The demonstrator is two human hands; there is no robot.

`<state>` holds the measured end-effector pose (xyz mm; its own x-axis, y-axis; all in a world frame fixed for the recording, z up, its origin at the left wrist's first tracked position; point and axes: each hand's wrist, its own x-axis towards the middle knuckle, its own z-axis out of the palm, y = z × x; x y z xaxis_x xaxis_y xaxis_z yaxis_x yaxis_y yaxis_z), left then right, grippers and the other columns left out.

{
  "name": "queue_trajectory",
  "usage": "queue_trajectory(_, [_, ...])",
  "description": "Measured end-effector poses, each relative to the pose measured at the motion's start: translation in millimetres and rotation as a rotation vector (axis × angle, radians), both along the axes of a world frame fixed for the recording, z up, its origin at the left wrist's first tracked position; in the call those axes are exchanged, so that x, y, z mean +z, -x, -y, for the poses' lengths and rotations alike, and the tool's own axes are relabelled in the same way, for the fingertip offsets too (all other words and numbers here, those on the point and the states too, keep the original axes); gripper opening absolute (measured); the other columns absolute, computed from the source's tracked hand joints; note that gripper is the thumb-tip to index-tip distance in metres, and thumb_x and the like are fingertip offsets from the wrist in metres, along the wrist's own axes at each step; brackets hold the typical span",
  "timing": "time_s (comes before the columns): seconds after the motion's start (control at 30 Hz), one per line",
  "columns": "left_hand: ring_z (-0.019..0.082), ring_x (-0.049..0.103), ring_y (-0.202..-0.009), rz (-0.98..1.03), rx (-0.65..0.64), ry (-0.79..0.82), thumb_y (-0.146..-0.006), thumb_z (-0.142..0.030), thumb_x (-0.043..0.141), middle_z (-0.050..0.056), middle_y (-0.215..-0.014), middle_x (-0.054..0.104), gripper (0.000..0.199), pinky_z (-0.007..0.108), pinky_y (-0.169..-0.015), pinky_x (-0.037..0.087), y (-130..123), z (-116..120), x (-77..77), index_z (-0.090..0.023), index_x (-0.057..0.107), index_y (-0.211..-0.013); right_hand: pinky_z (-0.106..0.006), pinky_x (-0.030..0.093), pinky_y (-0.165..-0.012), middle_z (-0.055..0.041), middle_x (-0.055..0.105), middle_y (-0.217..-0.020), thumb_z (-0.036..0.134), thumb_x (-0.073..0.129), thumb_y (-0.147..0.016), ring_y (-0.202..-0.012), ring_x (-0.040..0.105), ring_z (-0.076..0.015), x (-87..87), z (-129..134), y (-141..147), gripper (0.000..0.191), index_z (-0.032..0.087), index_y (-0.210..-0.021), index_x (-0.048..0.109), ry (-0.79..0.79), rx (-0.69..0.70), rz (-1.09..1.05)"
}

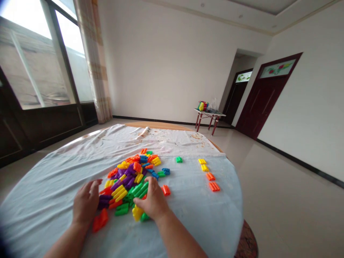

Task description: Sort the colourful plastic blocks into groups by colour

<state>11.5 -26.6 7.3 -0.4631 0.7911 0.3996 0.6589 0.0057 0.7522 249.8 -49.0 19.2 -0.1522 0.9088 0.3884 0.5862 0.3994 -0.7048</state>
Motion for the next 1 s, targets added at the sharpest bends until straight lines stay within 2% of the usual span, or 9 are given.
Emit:
queue_trajectory(0.07, [0.027, 0.055, -0.103, -0.134, -0.061, -0.107, -0.082, -0.044, 0.034, 0.01, -0.101, 0.066, 0.041, 0.042, -0.095, 0.037, -11.9, 6.1, 12.1, -0.021, 0.066, -0.091, -0.038, 0.048, -0.086, -0.0055, 0.058, -0.105, 0.021, 0.078, -0.056, -0.098, 0.058, -0.0219, -0.2, -1.3, -1.8, 0.058, 0.021, -0.105, 0.047, 0.065, -0.009, -0.082])
queue_trajectory(0.17, [0.026, 0.056, -0.104, -0.277, -0.327, -0.145, -0.084, -0.048, 0.037, 0.008, -0.103, 0.068, 0.04, 0.043, -0.096, 0.036, -35.3, 11.6, 27.7, -0.025, 0.068, -0.097, -0.034, 0.051, -0.075, -0.0026, 0.062, -0.093, 0.023, 0.075, -0.063, -0.085, 0.061, -0.0197, 1.9, -1.7, -3.3, 0.045, 0.022, -0.1, 0.051, 0.142, 0.015, -0.213])
queue_trajectory(0.27, [0.026, 0.057, -0.105, -0.28, -0.567, -0.017, -0.08, -0.052, 0.046, 0.006, -0.107, 0.069, 0.039, 0.043, -0.098, 0.037, -55.6, 9.9, 31.2, -0.028, 0.068, -0.103, -0.029, 0.051, -0.067, -0.0007, 0.062, -0.084, 0.024, 0.062, -0.076, -0.075, 0.061, -0.0162, 3.4, -0.7, -4.8, 0.028, 0.021, -0.101, 0.051, 0.171, 0.09, -0.324])
queue_trajectory(0.43, [0.023, 0.062, -0.092, -0.192, -0.682, 0.193, -0.073, -0.057, 0.056, 0.004, -0.096, 0.071, 0.041, 0.035, -0.085, 0.048, -64.0, 6.5, 22.3, -0.028, 0.071, -0.099, -0.027, 0.051, -0.069, -0.0017, 0.062, -0.087, 0.026, 0.055, -0.08, -0.076, 0.062, -0.015, -3.8, -7.4, -14.1, 0.019, 0.021, -0.098, 0.053, 0.118, 0.132, -0.411])
queue_trajectory(0.57, [0.023, 0.063, -0.089, -0.207, -0.653, 0.207, -0.074, -0.057, 0.054, 0.004, -0.094, 0.071, 0.04, 0.036, -0.084, 0.048, -59.1, 10.6, 22.8, -0.028, 0.072, -0.097, -0.028, 0.052, -0.061, -0.0035, 0.063, -0.084, 0.036, 0.05, -0.083, -0.067, 0.062, -0.0157, -11.4, -23.4, -34.3, 0.025, 0.019, -0.101, 0.05, 0.127, -0.045, -0.609])
queue_trajectory(0.63, [0.023, 0.062, -0.09, -0.256, -0.638, 0.166, -0.077, -0.056, 0.05, 0.005, -0.095, 0.071, 0.04, 0.037, -0.085, 0.047, -59.4, 11.6, 24.2, -0.029, 0.072, -0.097, -0.029, 0.053, -0.062, -0.0054, 0.064, -0.086, 0.038, 0.049, -0.083, -0.067, 0.063, -0.0166, -14.0, -29.8, -45.1, 0.031, 0.018, -0.107, 0.052, 0.106, -0.102, -0.592])
queue_trajectory(0.77, [0.026, 0.059, -0.101, -0.365, -0.59, 0.079, -0.08, -0.053, 0.048, 0.004, -0.102, 0.071, 0.035, 0.042, -0.093, 0.04, -60.8, 6.3, 25.8, -0.032, 0.071, -0.097, -0.033, 0.049, -0.088, -0.0102, 0.064, -0.111, 0.032, 0.046, -0.085, -0.098, 0.062, -0.0191, -19.2, -35.7, -61.3, 0.035, 0.017, -0.115, 0.056, -0.016, -0.149, -0.374])
queue_trajectory(0.87, [0.026, 0.057, -0.107, -0.359, -0.427, -0.003, -0.082, -0.052, 0.045, 0.004, -0.106, 0.07, 0.037, 0.044, -0.096, 0.034, -51.0, -1.1, 27.8, -0.03, 0.07, -0.097, -0.033, 0.045, -0.095, -0.0117, 0.063, -0.117, 0.025, 0.045, -0.084, -0.109, 0.058, -0.0197, -23.3, -38.4, -72.2, 0.036, 0.015, -0.118, 0.056, -0.016, -0.227, -0.23])
queue_trajectory(1.0, [0.023, 0.058, -0.104, -0.283, -0.142, -0.056, -0.085, -0.048, 0.035, 0.006, -0.102, 0.07, 0.042, 0.042, -0.096, 0.036, -22.8, -6.6, 26.6, -0.024, 0.067, -0.097, -0.03, 0.05, -0.083, -0.0124, 0.067, -0.103, 0.022, 0.048, -0.083, -0.093, 0.064, -0.0196, -26.1, -41.4, -85.4, 0.032, 0.012, -0.111, 0.058, 0.101, -0.314, -0.111])
